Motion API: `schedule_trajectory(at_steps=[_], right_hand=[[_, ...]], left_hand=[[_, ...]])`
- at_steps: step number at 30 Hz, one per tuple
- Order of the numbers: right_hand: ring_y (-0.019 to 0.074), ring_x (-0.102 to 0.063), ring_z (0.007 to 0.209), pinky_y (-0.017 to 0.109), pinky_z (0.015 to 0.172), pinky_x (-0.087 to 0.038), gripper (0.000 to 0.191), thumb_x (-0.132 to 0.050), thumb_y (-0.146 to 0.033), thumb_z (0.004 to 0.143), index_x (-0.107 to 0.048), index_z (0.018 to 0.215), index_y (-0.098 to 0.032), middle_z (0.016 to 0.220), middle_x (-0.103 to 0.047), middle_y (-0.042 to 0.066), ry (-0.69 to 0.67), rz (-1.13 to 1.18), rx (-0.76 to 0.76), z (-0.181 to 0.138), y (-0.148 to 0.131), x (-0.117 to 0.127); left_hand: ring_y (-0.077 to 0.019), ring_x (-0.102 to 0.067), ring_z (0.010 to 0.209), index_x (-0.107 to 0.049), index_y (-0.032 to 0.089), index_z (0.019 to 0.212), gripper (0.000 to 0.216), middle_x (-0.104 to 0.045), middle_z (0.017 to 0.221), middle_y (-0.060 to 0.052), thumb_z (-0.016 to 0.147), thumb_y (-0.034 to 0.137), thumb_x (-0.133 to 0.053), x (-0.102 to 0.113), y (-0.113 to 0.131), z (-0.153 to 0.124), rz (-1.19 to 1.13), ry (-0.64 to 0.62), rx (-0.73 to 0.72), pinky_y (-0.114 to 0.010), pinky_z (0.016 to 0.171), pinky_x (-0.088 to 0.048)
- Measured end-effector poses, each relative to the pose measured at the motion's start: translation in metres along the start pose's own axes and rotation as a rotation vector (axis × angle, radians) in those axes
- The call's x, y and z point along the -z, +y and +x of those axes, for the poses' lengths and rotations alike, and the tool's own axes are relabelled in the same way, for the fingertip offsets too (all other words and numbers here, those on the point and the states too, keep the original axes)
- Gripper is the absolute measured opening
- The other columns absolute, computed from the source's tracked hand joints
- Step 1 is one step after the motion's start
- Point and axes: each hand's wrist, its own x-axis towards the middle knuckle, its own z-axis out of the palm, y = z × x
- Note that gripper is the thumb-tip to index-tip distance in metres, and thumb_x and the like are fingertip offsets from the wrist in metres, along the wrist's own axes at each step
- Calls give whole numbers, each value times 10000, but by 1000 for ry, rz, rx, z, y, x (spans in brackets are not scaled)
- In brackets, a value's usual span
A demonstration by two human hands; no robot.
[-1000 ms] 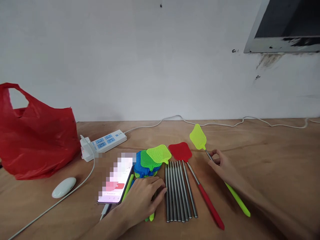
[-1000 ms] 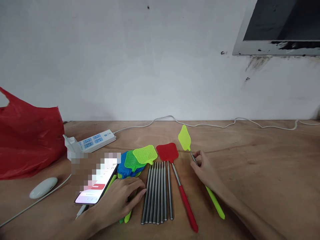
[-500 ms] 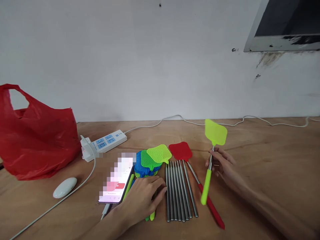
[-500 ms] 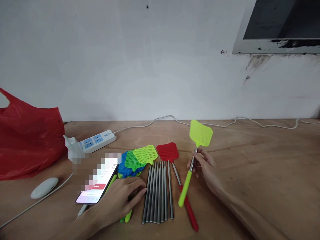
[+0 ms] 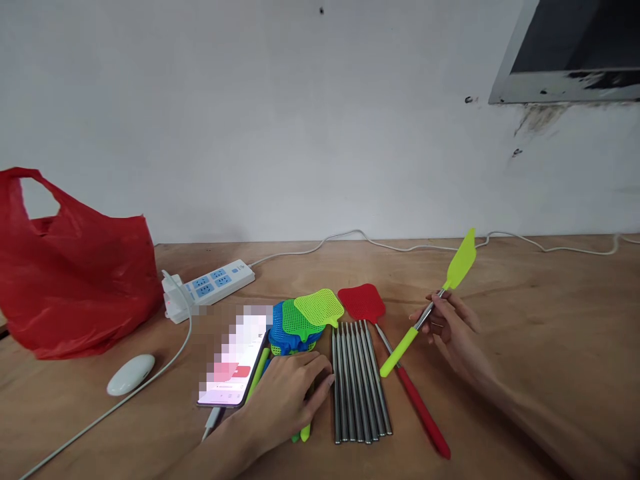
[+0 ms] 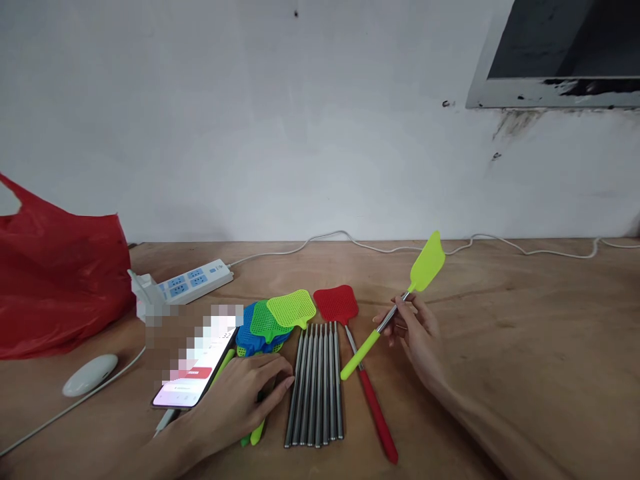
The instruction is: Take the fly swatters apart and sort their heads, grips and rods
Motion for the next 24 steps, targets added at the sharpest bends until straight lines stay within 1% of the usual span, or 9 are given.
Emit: schedule_trajectory(at_steps=[3,5,8,10,12,16,19,21,24], right_hand=[[93,-551,462,147,380,-406,437,-793,-554,736,-563,889,-216,638,-707,0,-29,25,-78,0,0,3],[70,-507,420,130,354,-356,413,-753,-562,778,-565,881,-209,614,-683,-16,-79,15,-147,0,1,5],[38,-375,339,118,328,-280,409,-722,-574,799,-560,818,-198,461,-543,-77,-285,-12,-276,2,4,7],[36,-273,291,133,306,-248,448,-733,-604,756,-553,752,-194,360,-404,-110,-457,-30,-367,3,6,6],[40,-209,262,155,279,-220,466,-742,-619,712,-552,710,-193,319,-326,-125,-574,-48,-440,2,6,4],[51,-202,248,166,256,-195,407,-700,-568,762,-569,704,-188,321,-333,-117,-694,-95,-547,-7,1,0],[46,-208,261,158,260,-178,405,-672,-545,805,-542,661,-189,337,-346,-111,-738,-153,-549,-15,-3,-3],[37,-205,276,153,268,-156,431,-660,-556,819,-517,639,-191,360,-351,-111,-745,-200,-516,-21,-4,-5],[25,-192,286,159,271,-129,473,-651,-597,812,-495,625,-192,394,-360,-109,-782,-203,-503,-29,0,-8]], left_hand=[[-226,-681,819,-650,204,941,237,-703,920,-38,1001,261,-428,1,0,1,-5,1,-1,-316,687,-443],[-226,-682,818,-649,205,941,235,-706,920,-40,1000,263,-429,1,1,1,-10,10,-7,-314,682,-441],[-224,-683,808,-641,211,934,227,-712,922,-36,998,267,-430,0,0,0,-18,49,-15,-313,665,-437],[-221,-681,799,-629,213,927,231,-711,911,-33,1001,268,-417,0,-2,0,-28,95,-17,-315,661,-441],[-218,-680,805,-613,215,932,230,-705,900,-32,1008,267,-401,-1,-3,-1,-44,165,-18,-315,665,-450],[-199,-650,739,-584,227,985,183,-664,851,-26,1010,277,-409,1,-5,-1,-64,335,-3,-298,614,-452],[-186,-615,693,-534,244,1137,170,-643,902,-26,1003,309,-451,3,-6,0,-115,439,36,-290,583,-467],[-188,-611,721,-481,262,1240,252,-636,1007,-43,997,332,-479,4,-5,1,-156,459,55,-295,594,-490],[-202,-617,804,-411,284,1357,382,-600,1148,-74,991,346,-506,4,-4,0,-211,444,60,-304,630,-519]])
